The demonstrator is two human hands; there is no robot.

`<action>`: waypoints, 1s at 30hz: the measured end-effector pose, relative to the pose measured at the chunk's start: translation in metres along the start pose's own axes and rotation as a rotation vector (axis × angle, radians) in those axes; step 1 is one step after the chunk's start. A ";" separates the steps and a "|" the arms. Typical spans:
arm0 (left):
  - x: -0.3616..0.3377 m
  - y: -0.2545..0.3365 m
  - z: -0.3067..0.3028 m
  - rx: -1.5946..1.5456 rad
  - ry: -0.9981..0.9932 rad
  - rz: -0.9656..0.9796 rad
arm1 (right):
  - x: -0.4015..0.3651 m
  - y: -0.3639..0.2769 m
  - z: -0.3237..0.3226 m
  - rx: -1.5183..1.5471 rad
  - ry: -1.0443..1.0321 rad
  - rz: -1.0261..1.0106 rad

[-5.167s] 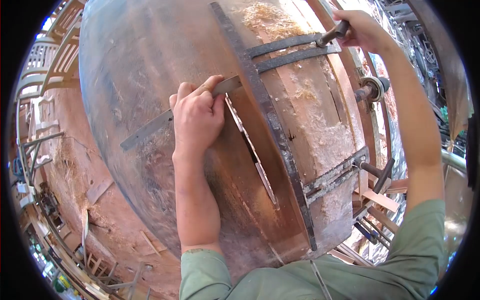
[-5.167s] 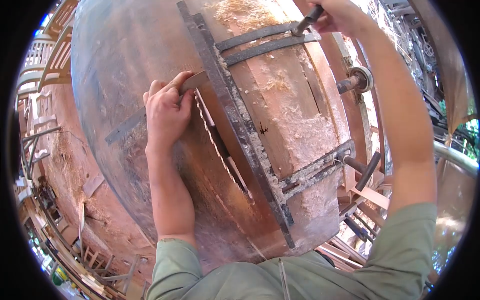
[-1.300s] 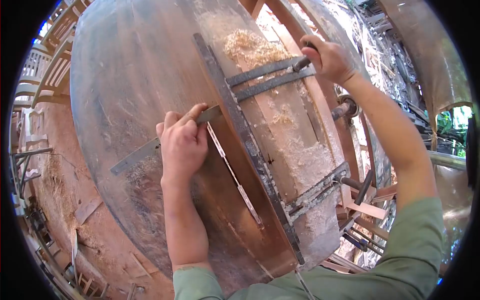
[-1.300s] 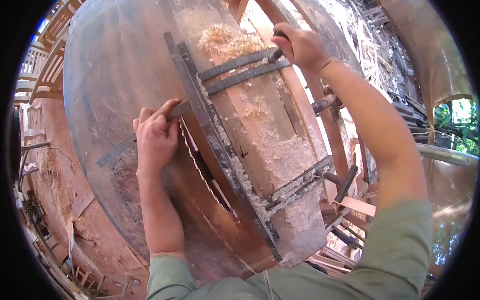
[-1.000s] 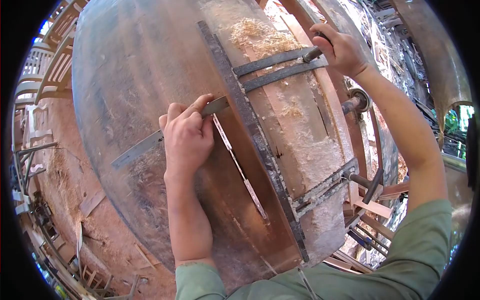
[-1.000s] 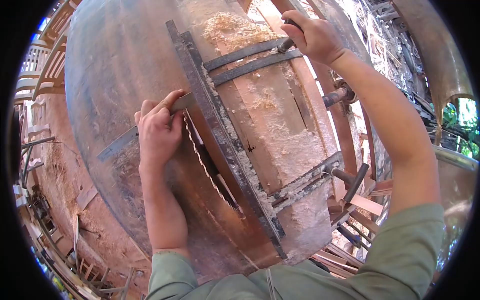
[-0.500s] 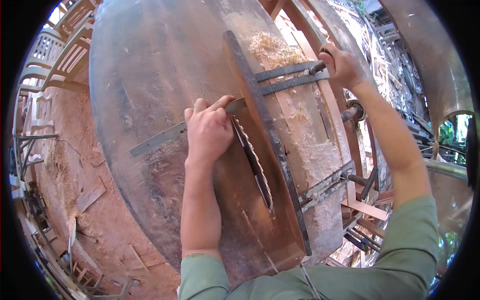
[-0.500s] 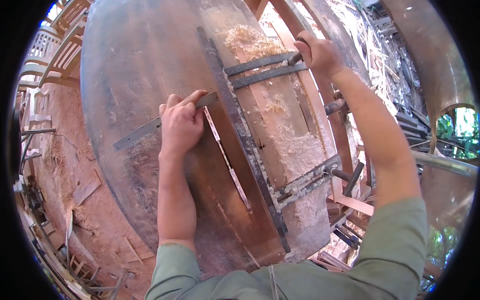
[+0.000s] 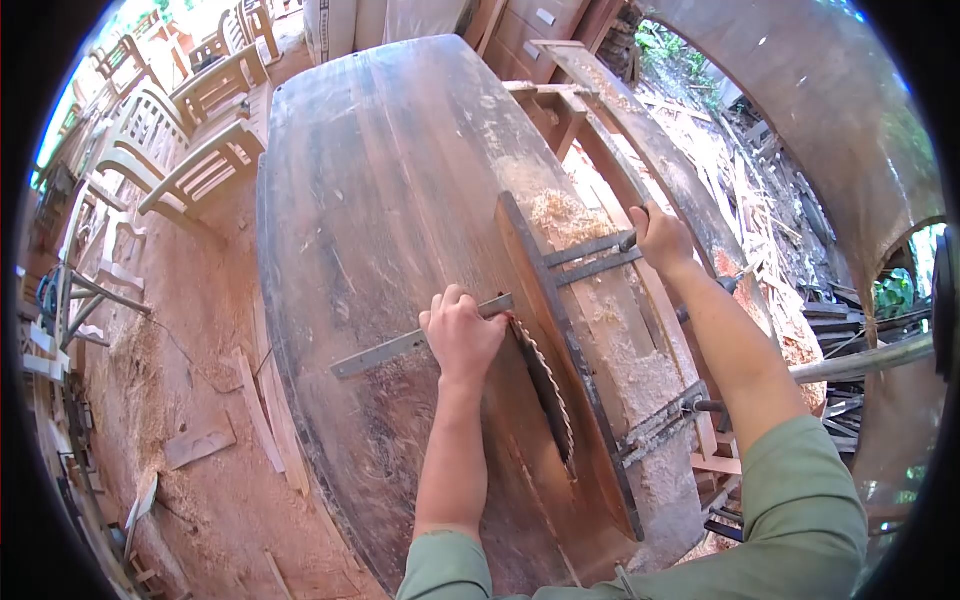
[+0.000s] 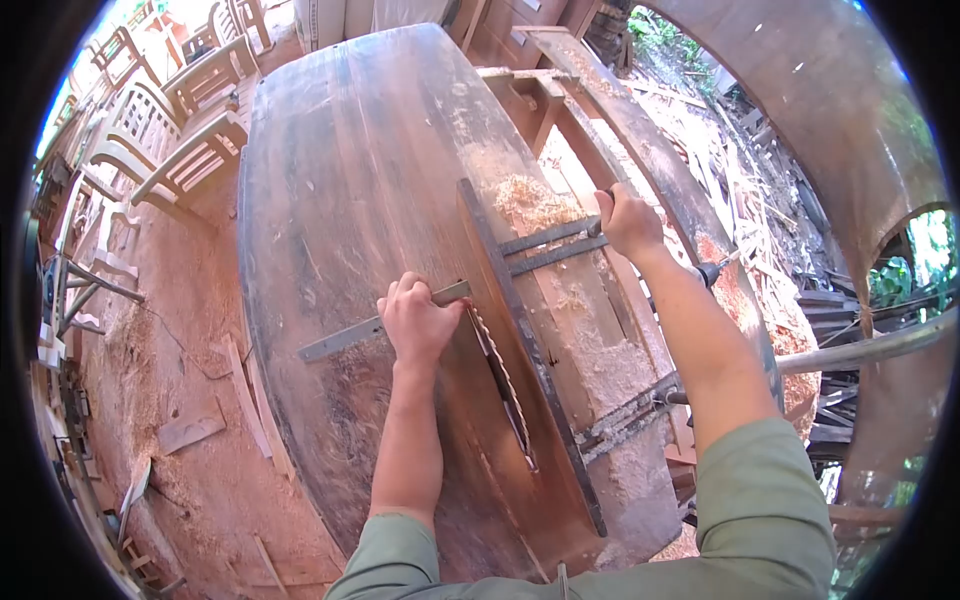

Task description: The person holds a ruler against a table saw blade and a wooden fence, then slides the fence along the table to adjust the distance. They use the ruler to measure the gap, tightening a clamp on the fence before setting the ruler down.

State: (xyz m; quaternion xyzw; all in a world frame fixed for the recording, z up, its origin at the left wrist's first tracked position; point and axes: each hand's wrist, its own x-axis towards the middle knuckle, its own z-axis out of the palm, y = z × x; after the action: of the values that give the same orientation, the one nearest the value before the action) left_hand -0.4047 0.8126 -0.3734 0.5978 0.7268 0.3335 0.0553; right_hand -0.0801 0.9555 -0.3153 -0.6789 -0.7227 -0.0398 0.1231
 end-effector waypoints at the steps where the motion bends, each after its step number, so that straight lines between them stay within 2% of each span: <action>1: 0.002 0.003 -0.002 -0.009 0.008 0.004 | 0.001 -0.004 -0.003 -0.006 0.010 -0.001; 5: 0.006 0.004 -0.009 0.004 -0.053 -0.027 | -0.003 -0.022 -0.009 -0.068 -0.035 0.104; 7: 0.000 0.002 -0.017 -0.021 -0.062 -0.016 | 0.001 -0.029 -0.006 0.004 -0.033 0.335; 11: 0.006 0.008 -0.024 -0.089 -0.071 0.028 | 0.004 -0.013 -0.003 0.058 -0.075 0.193; 14: -0.001 0.017 -0.033 -0.079 -0.183 0.053 | 0.005 -0.007 0.002 0.108 -0.037 0.159; 17: -0.012 0.024 -0.030 -0.197 -0.277 0.048 | 0.002 -0.006 0.000 0.113 -0.048 0.173; 19: -0.021 0.030 -0.034 -0.439 -0.309 0.043 | 0.002 -0.001 -0.002 0.131 -0.058 0.155; 20: -0.028 0.034 -0.039 -0.395 -0.291 0.101 | 0.003 -0.003 -0.007 0.125 -0.060 0.147; 21: -0.037 0.037 -0.042 -0.369 -0.302 0.078 | 0.003 -0.007 -0.007 0.127 -0.068 0.137; 23: -0.059 0.046 -0.046 -0.465 -0.212 0.109 | 0.005 -0.002 0.004 0.162 -0.024 0.130; 25: -0.086 0.058 -0.055 -0.400 -0.190 0.048 | 0.007 -0.001 0.004 0.156 -0.038 0.109; 27: -0.114 0.066 -0.059 -0.430 -0.100 0.094 | 0.015 0.012 0.032 0.192 0.133 0.010; 29: -0.147 0.079 -0.062 -0.353 -0.083 0.095 | 0.008 0.008 0.021 0.175 0.160 0.005; 30: -0.162 0.078 -0.059 -0.319 -0.023 0.182 | 0.015 0.014 0.031 0.136 0.103 0.022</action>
State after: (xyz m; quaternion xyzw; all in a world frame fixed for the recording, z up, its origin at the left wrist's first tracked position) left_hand -0.3222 0.6460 -0.3367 0.6486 0.6070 0.4412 0.1273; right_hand -0.0707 0.9782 -0.3429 -0.6740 -0.7089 -0.0244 0.2063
